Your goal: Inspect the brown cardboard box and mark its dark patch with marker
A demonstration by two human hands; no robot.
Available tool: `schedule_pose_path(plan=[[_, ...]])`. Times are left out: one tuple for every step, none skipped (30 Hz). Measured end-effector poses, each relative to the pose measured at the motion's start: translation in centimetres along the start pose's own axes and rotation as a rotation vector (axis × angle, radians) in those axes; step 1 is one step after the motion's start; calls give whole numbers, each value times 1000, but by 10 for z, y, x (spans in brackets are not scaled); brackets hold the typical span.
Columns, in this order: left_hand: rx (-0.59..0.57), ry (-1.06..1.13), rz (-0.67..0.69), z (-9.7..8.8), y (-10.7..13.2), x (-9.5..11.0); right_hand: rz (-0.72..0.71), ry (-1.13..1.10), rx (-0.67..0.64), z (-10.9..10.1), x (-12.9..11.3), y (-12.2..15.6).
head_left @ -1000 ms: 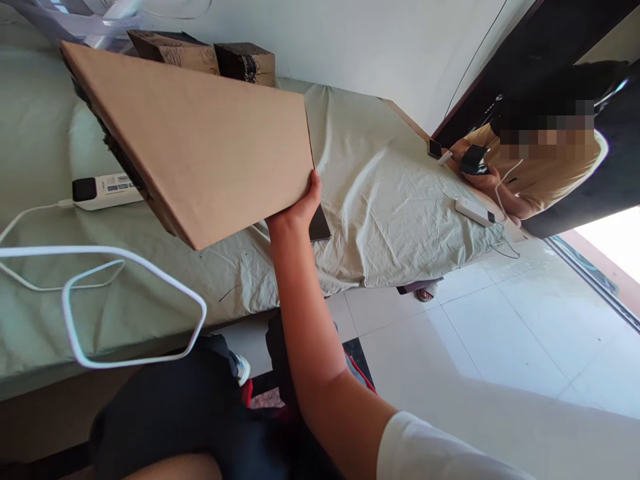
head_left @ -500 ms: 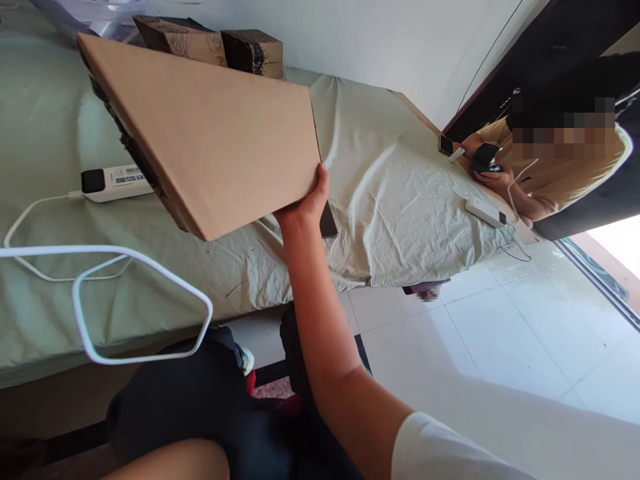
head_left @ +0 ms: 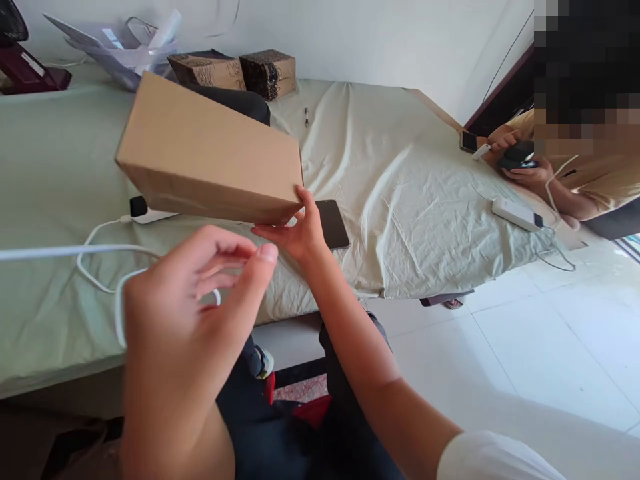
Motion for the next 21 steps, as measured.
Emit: schedule_pose_path(plan=[[-78, -105, 31, 12, -1, -7, 29, -1, -27, 2, 5, 1], [-71, -110, 28, 19, 0, -19, 49, 4, -52, 5, 8, 3], [-13, -87, 9, 20, 2, -36, 55, 16, -71, 7, 10, 4], [56, -86, -20, 19, 5, -54, 48, 32, -81, 9, 10, 6], [123, -85, -58, 17, 8, -74, 35, 52, -81, 10, 10, 7], [174, -97, -87, 15, 11, -93, 21, 73, -74, 10, 10, 8], [214, -97, -111, 12, 13, -110, 12, 91, -65, 9, 11, 9], [233, -54, -141, 10, 13, -126, 12, 103, -61, 9, 14, 10], [248, 13, -177, 9, 13, -141, 21, 111, -65, 8, 18, 11], [253, 88, -215, 8, 11, -153, 38, 116, -76, 7, 24, 13], [265, 150, -251, 6, 9, -163, 59, 123, -94, 6, 32, 16], [272, 204, -279, 5, 6, -170, 85, 141, -115, 6, 40, 19], [269, 254, -291, 4, 2, -174, 110, 176, -131, 5, 47, 24], [260, 301, -286, 4, -2, -173, 122, 231, -135, 4, 53, 29], [246, 350, -268, 6, -7, -171, 115, 301, -126, 2, 56, 34], [234, 400, -247, 8, -12, -167, 92, 376, -112, 0, 56, 39], [232, 440, -233, 9, -15, -164, 66, 447, -98, 0, 54, 42], [247, 466, -228, 9, -17, -163, 46, 506, -91, -1, 51, 45], [272, 477, -229, 7, -19, -163, 41, 548, -94, 0, 50, 47], [303, 477, -230, 5, -19, -164, 54, 574, -108, 1, 50, 46], [330, 470, -221, 1, -20, -166, 72, 585, -122, 2, 50, 45]])
Point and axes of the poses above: each hand's wrist, its own y-axis away from the middle knuckle, its own z-axis out of the palm, x = y × z, the point moved 10 cm from there along -y, towards the middle knuckle, and after that the axes turned 15 degrees about z, right-handed, at the moved point
